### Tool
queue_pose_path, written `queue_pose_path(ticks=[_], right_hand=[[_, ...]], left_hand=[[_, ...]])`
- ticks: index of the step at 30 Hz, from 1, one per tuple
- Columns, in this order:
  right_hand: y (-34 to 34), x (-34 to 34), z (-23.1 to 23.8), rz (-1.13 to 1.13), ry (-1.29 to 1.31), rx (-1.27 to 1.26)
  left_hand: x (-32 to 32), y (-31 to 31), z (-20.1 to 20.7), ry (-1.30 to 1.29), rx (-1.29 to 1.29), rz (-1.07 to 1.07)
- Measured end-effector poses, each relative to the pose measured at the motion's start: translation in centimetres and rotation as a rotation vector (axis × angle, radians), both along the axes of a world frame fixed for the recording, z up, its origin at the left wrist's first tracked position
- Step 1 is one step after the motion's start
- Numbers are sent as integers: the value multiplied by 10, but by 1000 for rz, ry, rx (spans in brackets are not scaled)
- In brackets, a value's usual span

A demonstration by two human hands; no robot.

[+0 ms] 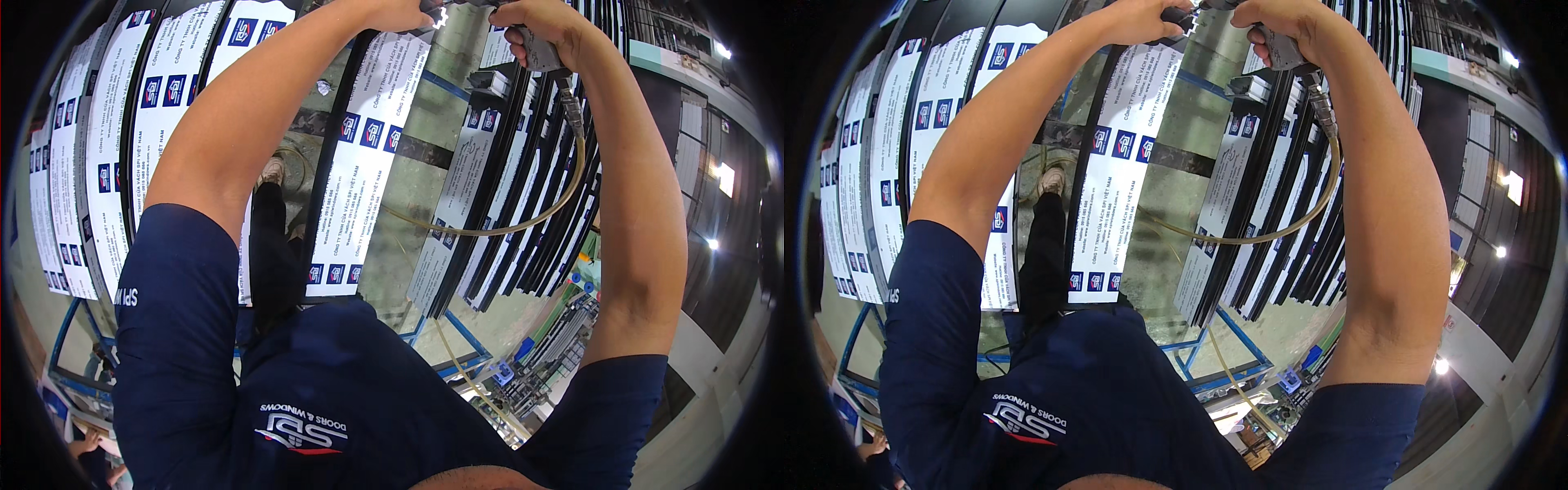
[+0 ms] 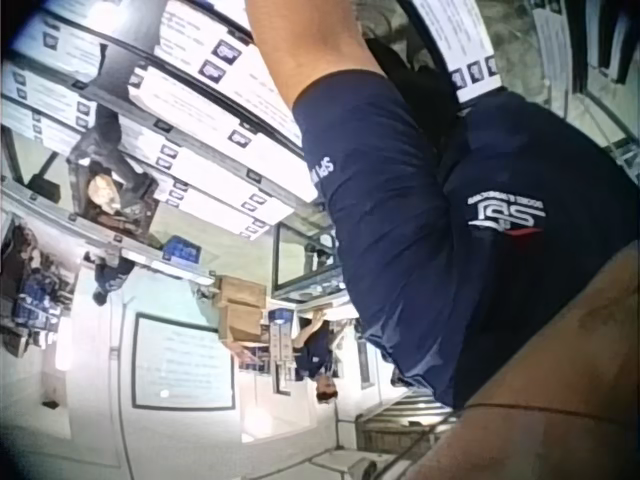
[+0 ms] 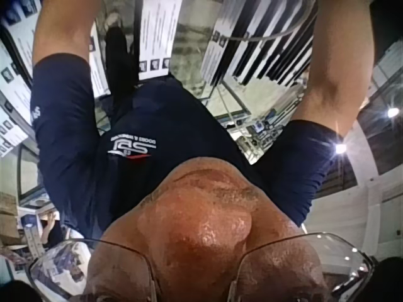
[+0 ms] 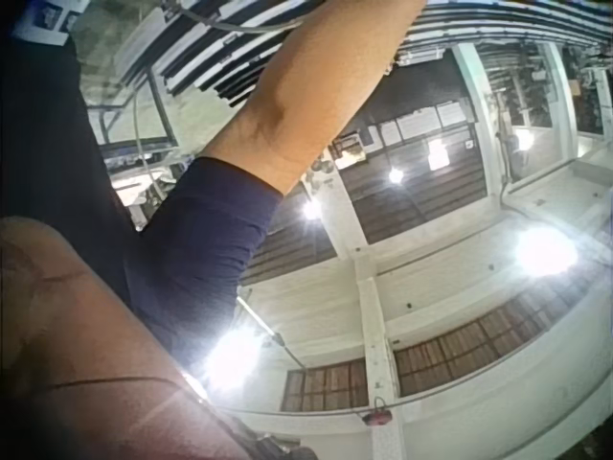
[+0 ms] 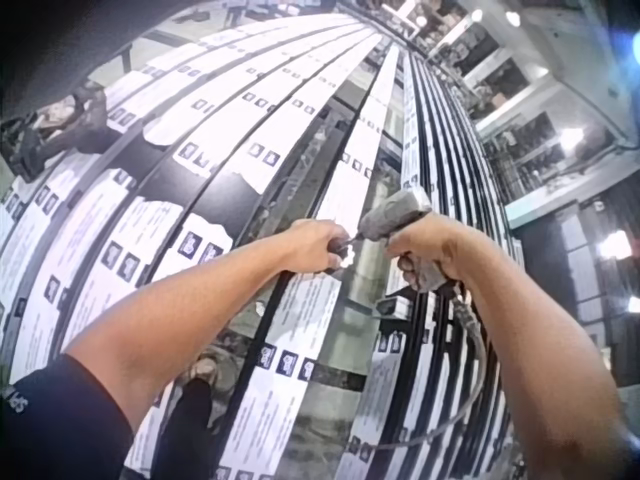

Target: The person attaches components to long metal frames with screws using a pneumatic screwdriver.

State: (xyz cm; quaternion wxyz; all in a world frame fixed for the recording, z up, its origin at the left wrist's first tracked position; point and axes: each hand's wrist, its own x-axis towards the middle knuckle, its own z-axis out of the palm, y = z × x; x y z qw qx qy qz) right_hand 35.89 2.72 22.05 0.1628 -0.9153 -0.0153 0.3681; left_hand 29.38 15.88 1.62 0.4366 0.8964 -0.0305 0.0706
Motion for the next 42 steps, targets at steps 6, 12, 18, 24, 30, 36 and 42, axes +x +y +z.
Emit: queue_pose_path(ticks=[6, 12, 18, 24, 30, 36, 42], right_hand=[[0, 0, 0, -7, 44, -27], [-10, 11, -4, -69, 86, 37], [-7, 10, 3, -19, 98, 17], [-7, 6, 6, -21, 69, 32], [-9, 3, 9, 39, 23, 27], [-10, 5, 7, 32, -6, 64], [-23, 25, 16, -52, 98, 150]], left_hand=[[-3, 0, 5, 31, 1, 18], [-3, 1, 8, 29, -13, -2], [-5, 1, 9, 39, -32, -23], [8, 4, 8, 110, -86, -5], [18, -11, 13, 91, 147, 100], [19, -9, -14, -140, 65, 174], [22, -23, -20, -187, -14, 214]])
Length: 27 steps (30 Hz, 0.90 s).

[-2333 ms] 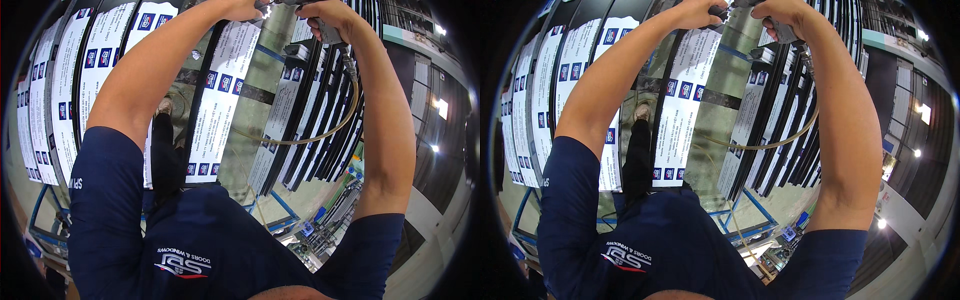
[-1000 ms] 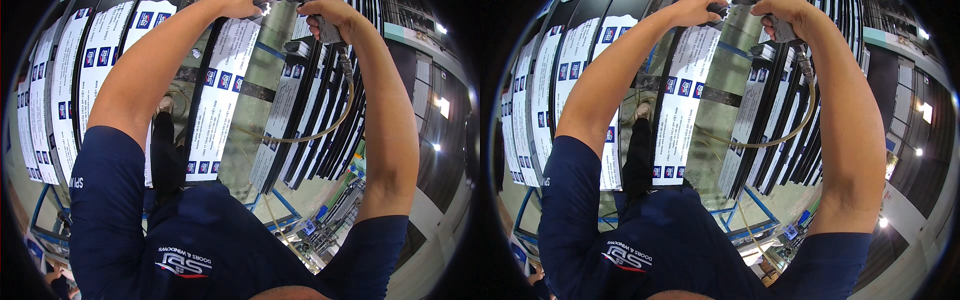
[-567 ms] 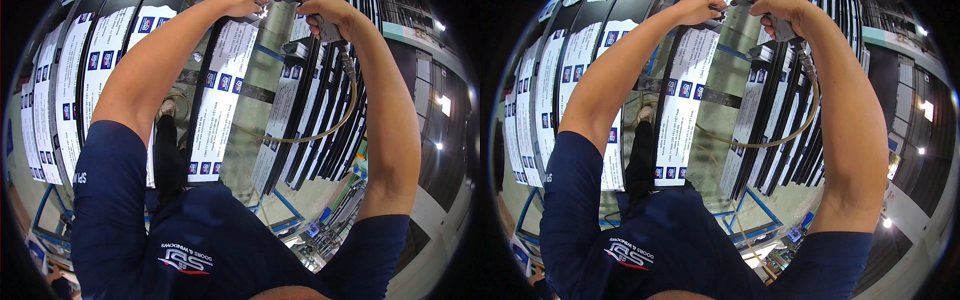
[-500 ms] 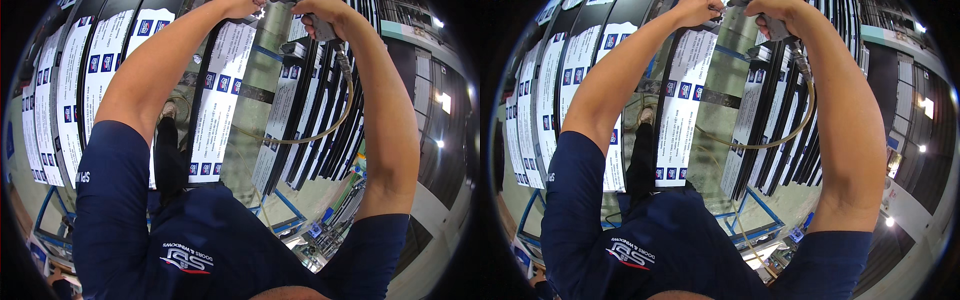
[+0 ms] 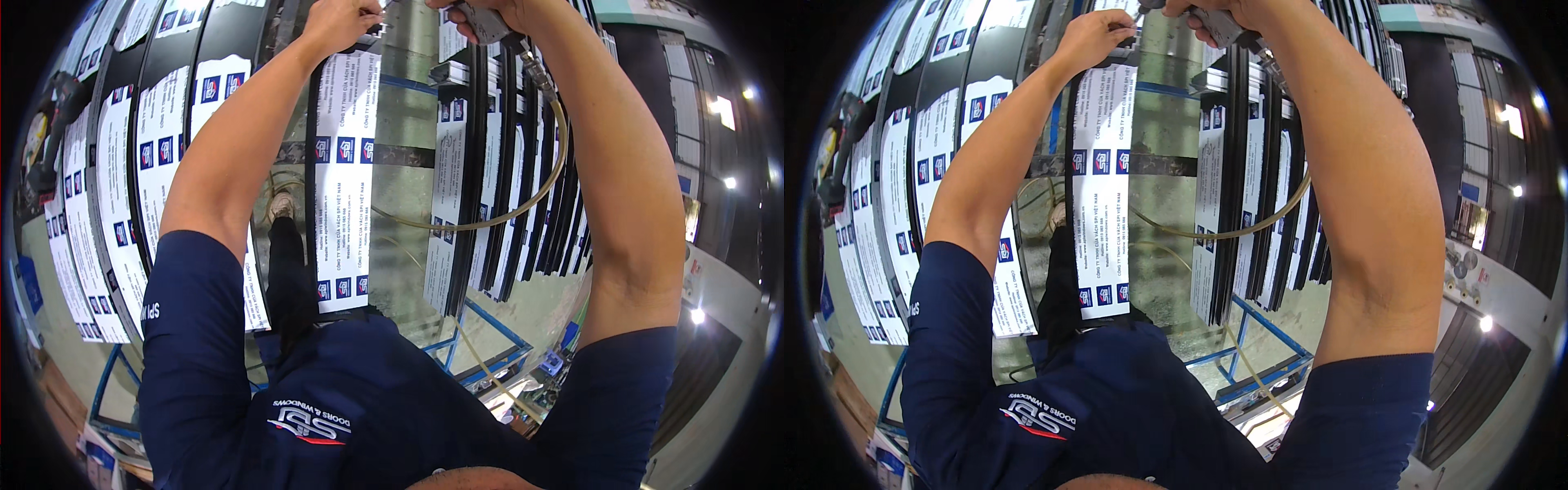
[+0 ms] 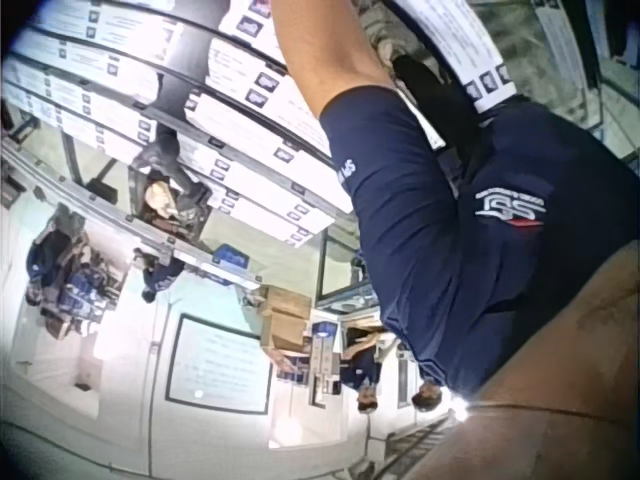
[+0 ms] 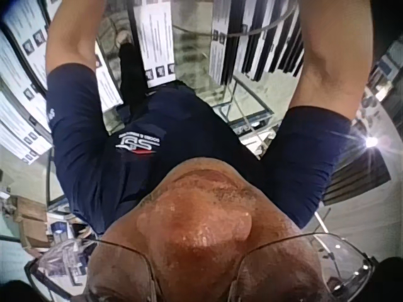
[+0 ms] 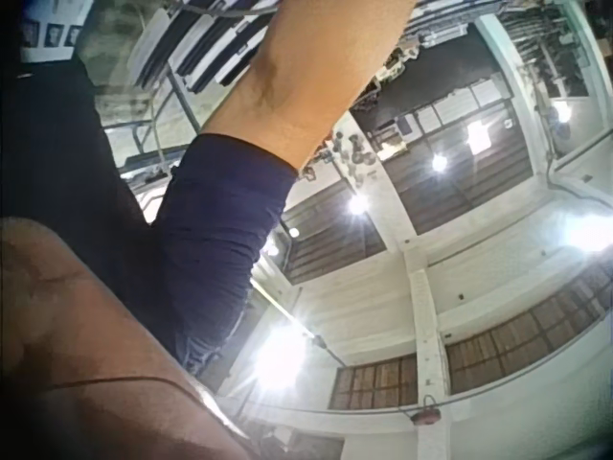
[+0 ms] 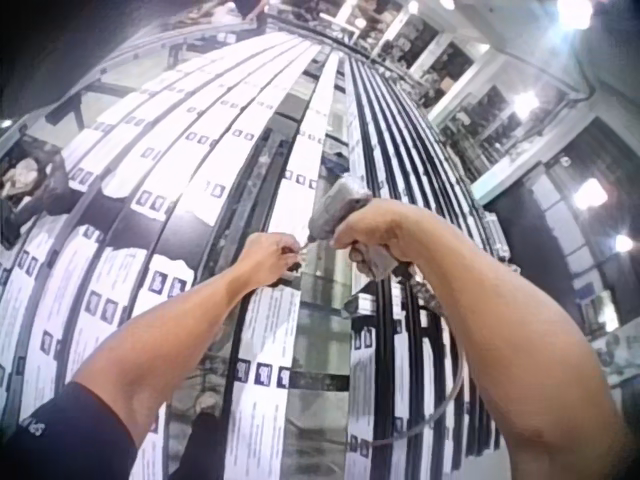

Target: The person attaches components to long metal frames with screws using a pneumatic screwdriver.

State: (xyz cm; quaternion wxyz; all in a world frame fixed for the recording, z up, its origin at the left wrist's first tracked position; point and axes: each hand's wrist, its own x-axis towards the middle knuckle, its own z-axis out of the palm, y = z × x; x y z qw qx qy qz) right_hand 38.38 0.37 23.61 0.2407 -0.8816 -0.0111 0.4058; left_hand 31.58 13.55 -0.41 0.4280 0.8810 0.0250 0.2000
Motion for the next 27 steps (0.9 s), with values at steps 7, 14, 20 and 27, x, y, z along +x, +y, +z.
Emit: queue_pose_path(ticks=[7, 14, 20, 27], right_hand=[[-23, -7, 25, -74, -16, 99], [-62, -9, 19, -200, 53, 126], [-65, -17, 1, -169, 89, 175], [-53, -31, -17, -115, 74, 158]], left_hand=[[-7, 1, 11, 93, -166, 15], [-7, -8, 53, -42, -389, 38], [-27, 12, 51, 105, -246, -128], [-36, 1, 37, 38, 170, -251]])
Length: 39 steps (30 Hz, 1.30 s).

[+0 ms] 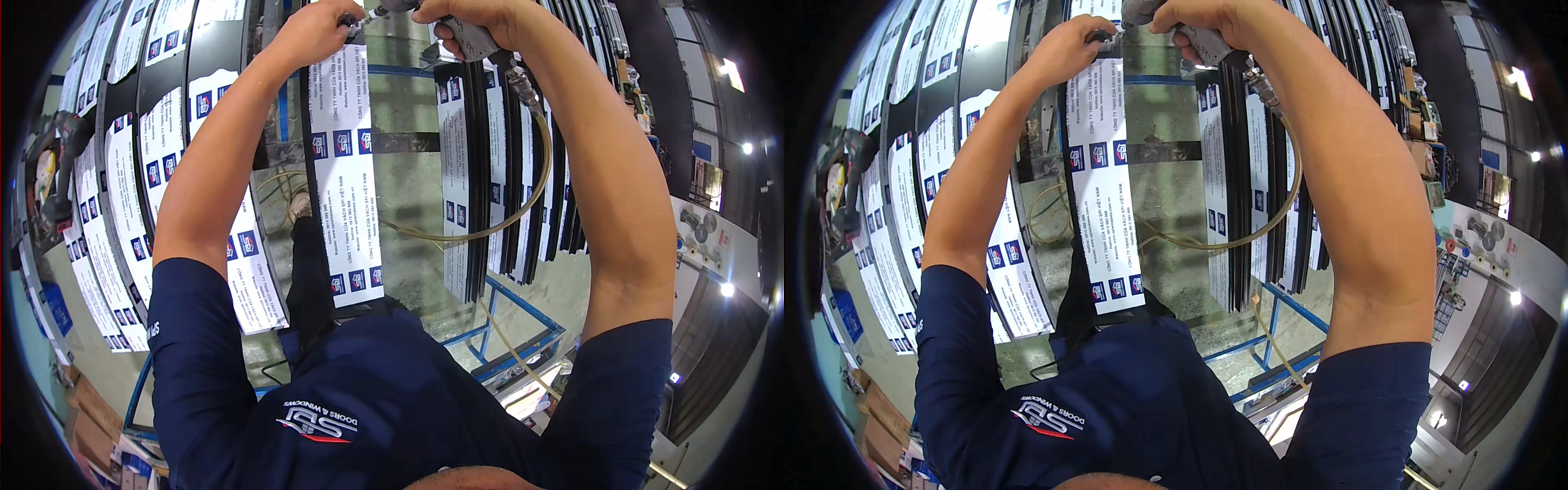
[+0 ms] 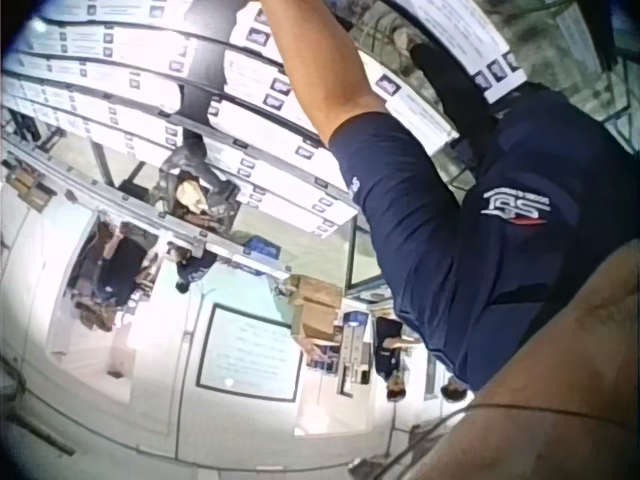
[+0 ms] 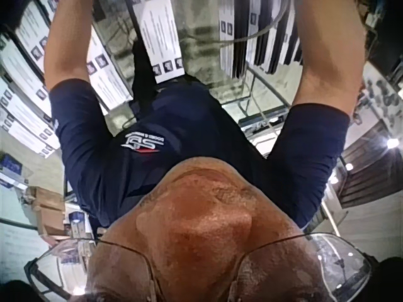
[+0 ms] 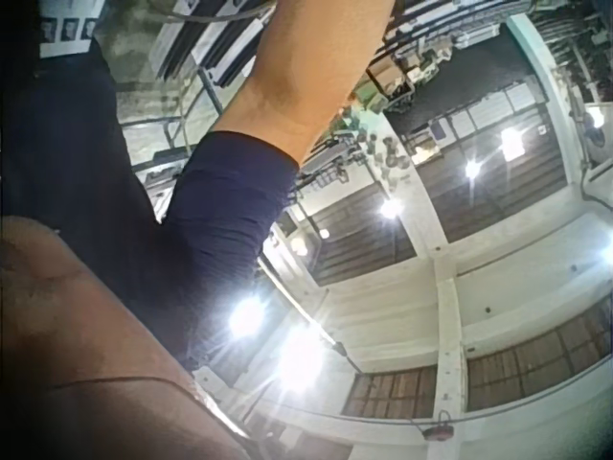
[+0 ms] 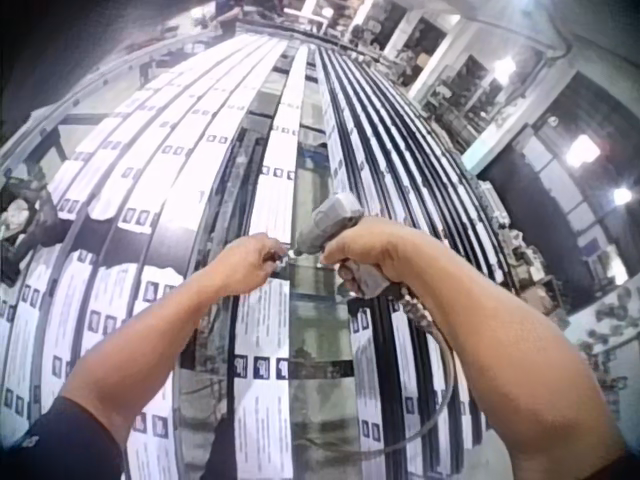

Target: The person attaches components to long metal frames with screws using a pneumatic screwdriver.

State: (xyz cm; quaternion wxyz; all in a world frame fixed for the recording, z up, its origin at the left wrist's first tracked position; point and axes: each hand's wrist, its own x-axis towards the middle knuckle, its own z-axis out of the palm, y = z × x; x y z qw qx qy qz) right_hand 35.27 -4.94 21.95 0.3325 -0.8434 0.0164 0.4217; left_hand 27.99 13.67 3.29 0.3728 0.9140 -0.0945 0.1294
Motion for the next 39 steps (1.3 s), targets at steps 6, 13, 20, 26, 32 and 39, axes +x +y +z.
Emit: queue_pose_path(ticks=[6, 13, 20, 26, 32, 39], right_hand=[[14, -10, -7, 27, -44, 1], [19, -13, -10, 29, -107, -16], [24, -15, -14, 29, -106, 2], [30, -12, -14, 91, -104, -89], [26, -15, -10, 120, -147, -21], [30, -19, -9, 119, -206, -92]], left_hand=[[-7, -1, 1, 123, 127, 137], [-1, 4, -5, 83, 135, 97], [-2, 3, -7, 67, 85, 95], [-2, 2, -3, 122, 97, 98], [-1, 6, -8, 115, 58, 104], [0, 5, -12, 102, 75, 110]])
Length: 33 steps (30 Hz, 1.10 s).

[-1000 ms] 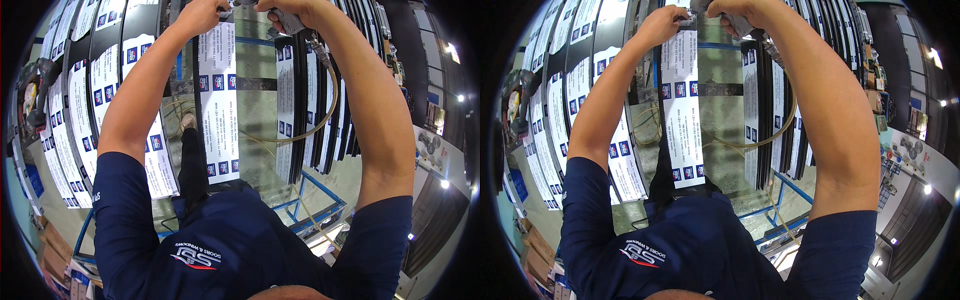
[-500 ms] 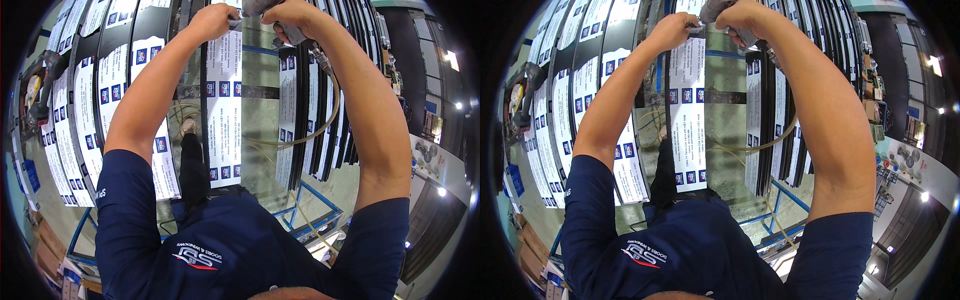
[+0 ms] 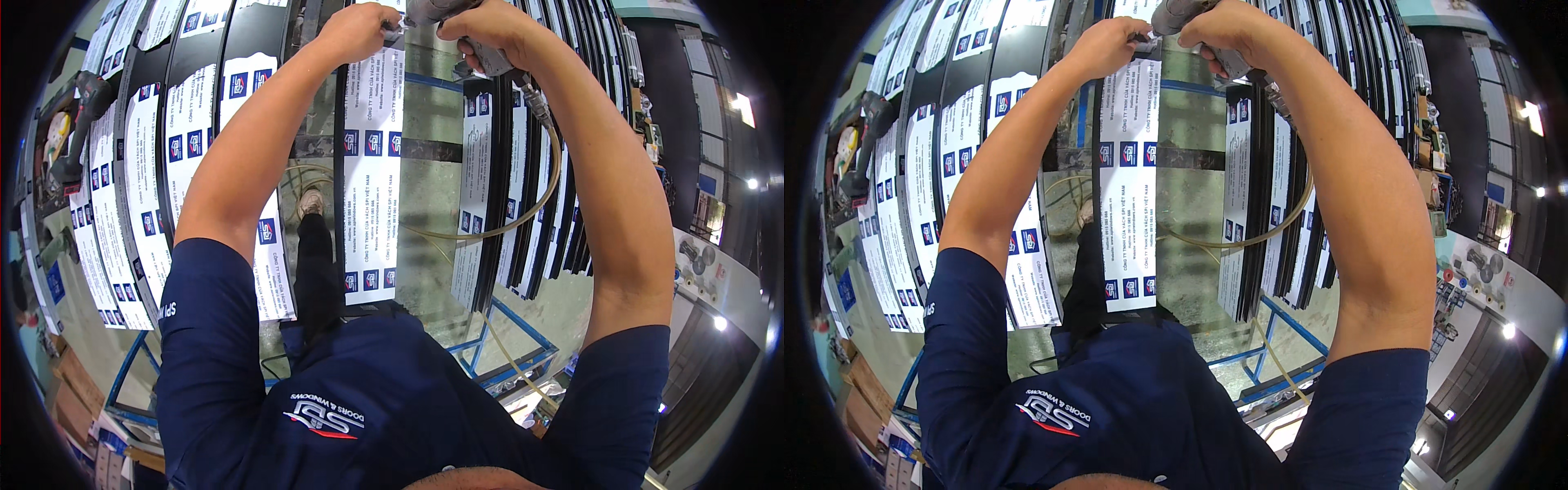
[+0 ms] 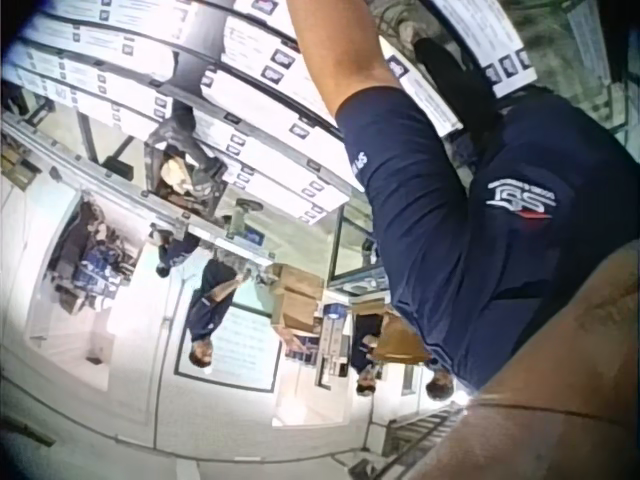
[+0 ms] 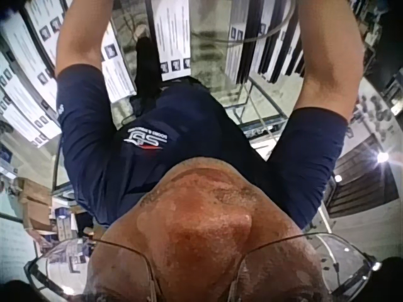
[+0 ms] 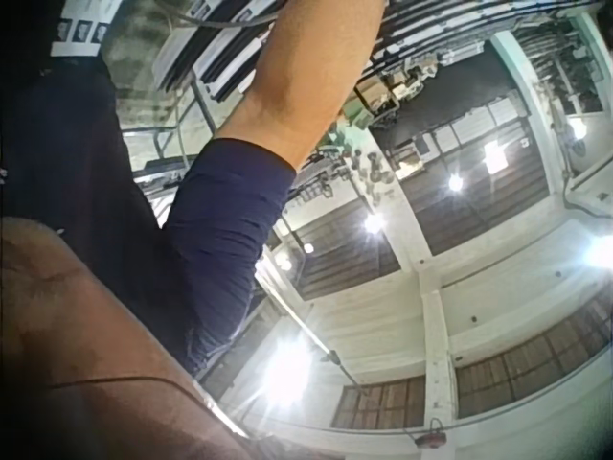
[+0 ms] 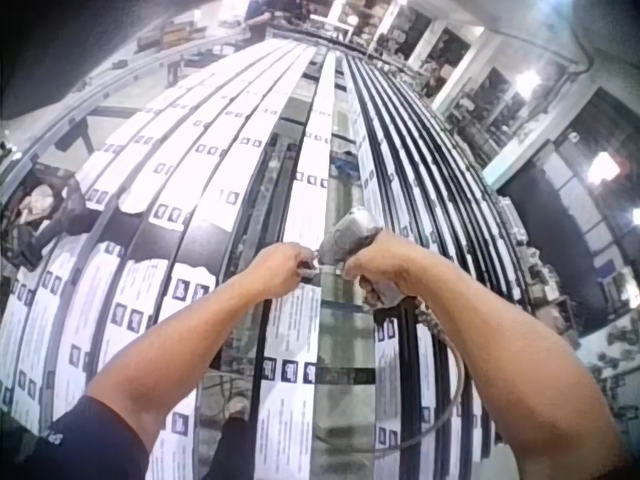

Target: The person attaches components to long metal frames with screws using a pneumatic screwdriver.

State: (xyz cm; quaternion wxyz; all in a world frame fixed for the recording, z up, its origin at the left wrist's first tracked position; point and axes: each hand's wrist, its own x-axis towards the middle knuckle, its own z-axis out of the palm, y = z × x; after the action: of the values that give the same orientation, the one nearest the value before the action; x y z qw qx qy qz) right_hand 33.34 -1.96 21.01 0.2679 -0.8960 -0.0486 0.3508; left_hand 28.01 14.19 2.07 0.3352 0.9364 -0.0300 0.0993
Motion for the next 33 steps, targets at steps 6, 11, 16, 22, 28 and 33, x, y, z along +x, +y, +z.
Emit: queue_pose_path(ticks=[6, 11, 16, 22, 28, 33], right_hand=[[1, 0, -2, -97, 68, 47], [13, 3, 7, 148, -27, -155], [31, 5, 19, 237, 72, -314], [21, -7, 12, 31, 177, -206], [25, -5, 9, 19, 181, -242], [23, 2, 12, 14, 147, -228]], left_hand=[[3, 1, -3, -12, 32, 5], [5, 0, 0, 15, 30, -2], [8, 7, -2, 79, -52, -50], [4, 12, 7, 45, 39, -90], [11, 8, 2, 52, 66, -101], [17, 18, 12, 55, 93, -123]])
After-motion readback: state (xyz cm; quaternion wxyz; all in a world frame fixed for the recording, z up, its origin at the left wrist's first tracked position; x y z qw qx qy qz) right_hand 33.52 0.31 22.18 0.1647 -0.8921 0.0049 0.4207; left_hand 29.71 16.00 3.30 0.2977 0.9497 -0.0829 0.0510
